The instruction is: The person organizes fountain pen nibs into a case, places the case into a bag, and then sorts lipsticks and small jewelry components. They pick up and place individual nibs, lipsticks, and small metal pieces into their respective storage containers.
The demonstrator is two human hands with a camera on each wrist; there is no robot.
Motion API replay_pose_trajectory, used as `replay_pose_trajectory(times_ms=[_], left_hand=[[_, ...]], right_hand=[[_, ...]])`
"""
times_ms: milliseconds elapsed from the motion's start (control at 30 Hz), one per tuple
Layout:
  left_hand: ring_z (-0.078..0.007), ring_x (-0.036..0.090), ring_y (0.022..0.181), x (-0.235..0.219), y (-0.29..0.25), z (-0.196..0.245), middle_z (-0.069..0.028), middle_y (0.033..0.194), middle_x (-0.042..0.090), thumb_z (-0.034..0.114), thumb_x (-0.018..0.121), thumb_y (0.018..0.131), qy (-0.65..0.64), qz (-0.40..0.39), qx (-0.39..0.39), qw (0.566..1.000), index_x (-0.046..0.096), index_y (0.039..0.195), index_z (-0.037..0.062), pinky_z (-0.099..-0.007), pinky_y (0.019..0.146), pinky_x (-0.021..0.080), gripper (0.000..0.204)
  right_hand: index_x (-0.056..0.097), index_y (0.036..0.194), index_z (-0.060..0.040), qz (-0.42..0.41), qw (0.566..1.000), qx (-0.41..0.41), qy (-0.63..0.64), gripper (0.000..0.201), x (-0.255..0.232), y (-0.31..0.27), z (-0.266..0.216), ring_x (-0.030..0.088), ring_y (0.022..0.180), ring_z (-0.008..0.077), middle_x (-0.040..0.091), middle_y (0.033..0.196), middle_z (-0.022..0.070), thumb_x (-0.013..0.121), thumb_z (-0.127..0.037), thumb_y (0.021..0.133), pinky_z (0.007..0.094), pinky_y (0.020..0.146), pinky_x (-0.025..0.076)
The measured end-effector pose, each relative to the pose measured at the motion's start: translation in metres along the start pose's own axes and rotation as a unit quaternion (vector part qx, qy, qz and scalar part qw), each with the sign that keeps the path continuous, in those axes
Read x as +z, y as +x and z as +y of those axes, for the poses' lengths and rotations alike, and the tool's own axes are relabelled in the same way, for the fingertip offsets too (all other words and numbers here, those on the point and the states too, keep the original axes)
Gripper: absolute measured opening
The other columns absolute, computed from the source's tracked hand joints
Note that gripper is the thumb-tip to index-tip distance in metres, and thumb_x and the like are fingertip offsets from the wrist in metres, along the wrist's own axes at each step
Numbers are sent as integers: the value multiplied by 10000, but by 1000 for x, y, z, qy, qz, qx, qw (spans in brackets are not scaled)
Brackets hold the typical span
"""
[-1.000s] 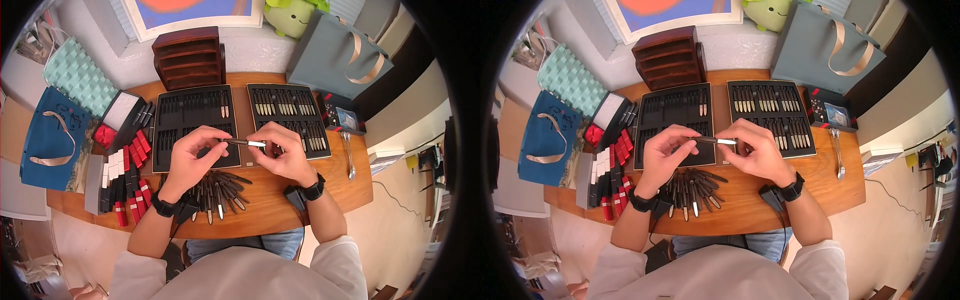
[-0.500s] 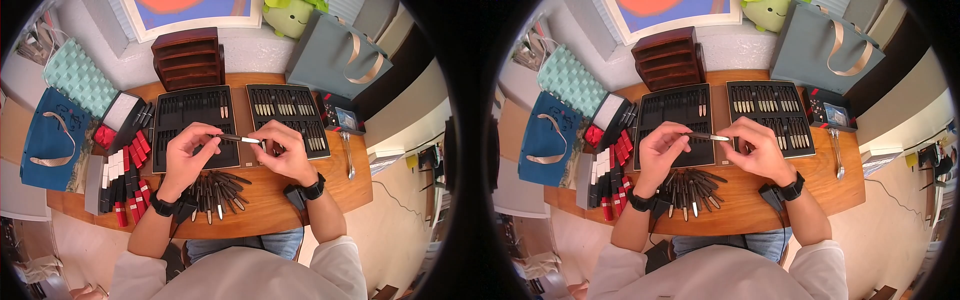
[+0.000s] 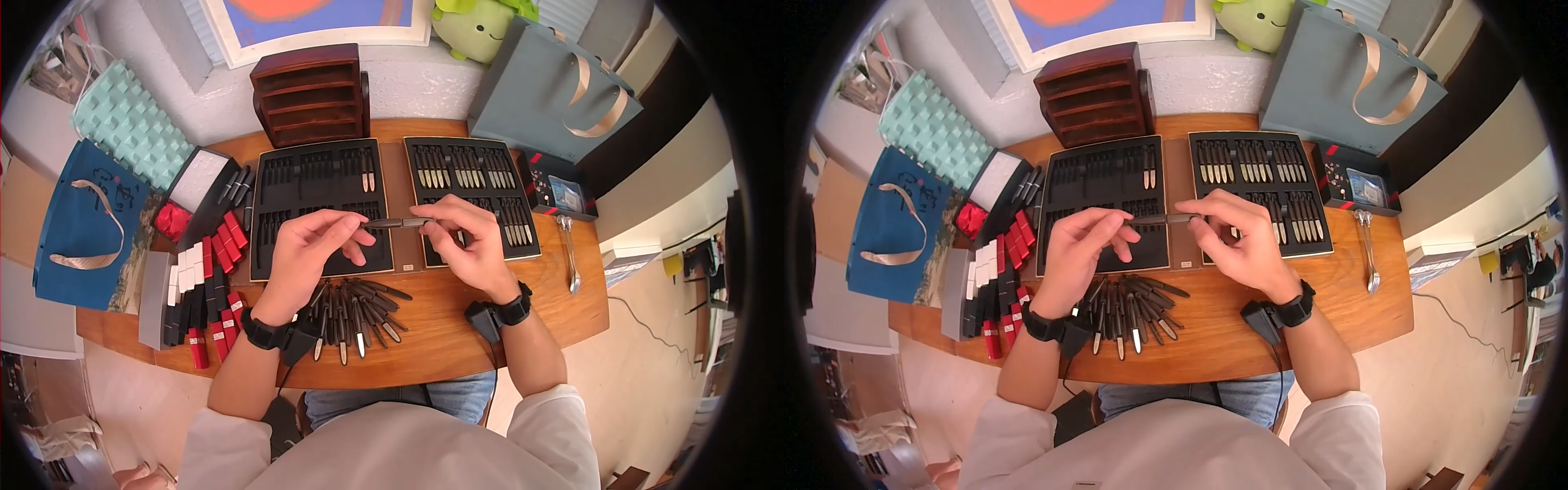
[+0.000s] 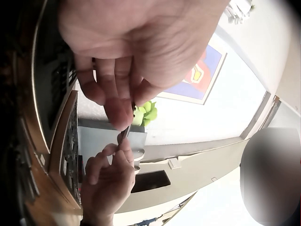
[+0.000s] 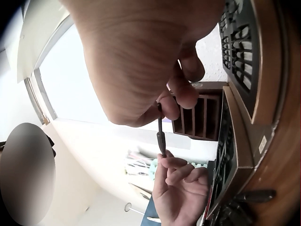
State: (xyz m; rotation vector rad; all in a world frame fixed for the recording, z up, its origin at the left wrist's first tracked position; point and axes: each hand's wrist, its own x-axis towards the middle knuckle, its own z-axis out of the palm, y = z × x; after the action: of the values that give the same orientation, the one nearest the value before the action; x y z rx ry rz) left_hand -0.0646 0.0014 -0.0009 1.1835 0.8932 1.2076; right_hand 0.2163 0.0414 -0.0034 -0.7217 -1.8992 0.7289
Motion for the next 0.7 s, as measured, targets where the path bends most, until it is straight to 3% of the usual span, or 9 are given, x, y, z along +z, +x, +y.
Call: replay_pose_trajectory(times_ms=[200,400,500,667,700], left_hand=[[-153,744,852,0,2,-5,-145,1053,820,152,701,1129,-23,-7,-7,1000,772,1260,-51,-291,808,595,252],[-136,762,878,3,6,-25,-106,1077,817,101,721,1108,97,-8,-4,995,769,1269,-22,-270,806,599,209],[-136,761,885,-1,8,-22,-97,1090,817,107,714,1114,91,19,16,996,763,1267,-12,-280,822,601,200],[-136,758,889,-5,12,-17,-90,1104,820,124,713,1119,75,80,17,994,758,1268,-4,-292,856,600,202],[-141,762,904,-7,13,-20,-91,1103,824,126,730,1103,114,111,32,987,766,1251,0,-296,866,599,198]], right_hand=[[829,1215,-25,-7,999,23,23,278,3,0,-3,558,634,57,707,899,31,783,52,952,250,568,421],[854,1183,-59,-66,996,48,27,263,15,5,-13,625,685,60,738,934,17,874,5,929,240,576,462],[852,1162,-42,-75,994,77,5,223,24,16,-20,647,682,88,743,926,32,875,-22,941,256,591,495],[838,1122,-6,-65,991,15,-118,190,25,59,-22,697,678,175,758,933,115,871,-66,945,308,629,556],[828,1114,4,-66,986,11,-150,169,25,69,-20,740,735,265,764,970,145,833,-71,962,379,686,592]])
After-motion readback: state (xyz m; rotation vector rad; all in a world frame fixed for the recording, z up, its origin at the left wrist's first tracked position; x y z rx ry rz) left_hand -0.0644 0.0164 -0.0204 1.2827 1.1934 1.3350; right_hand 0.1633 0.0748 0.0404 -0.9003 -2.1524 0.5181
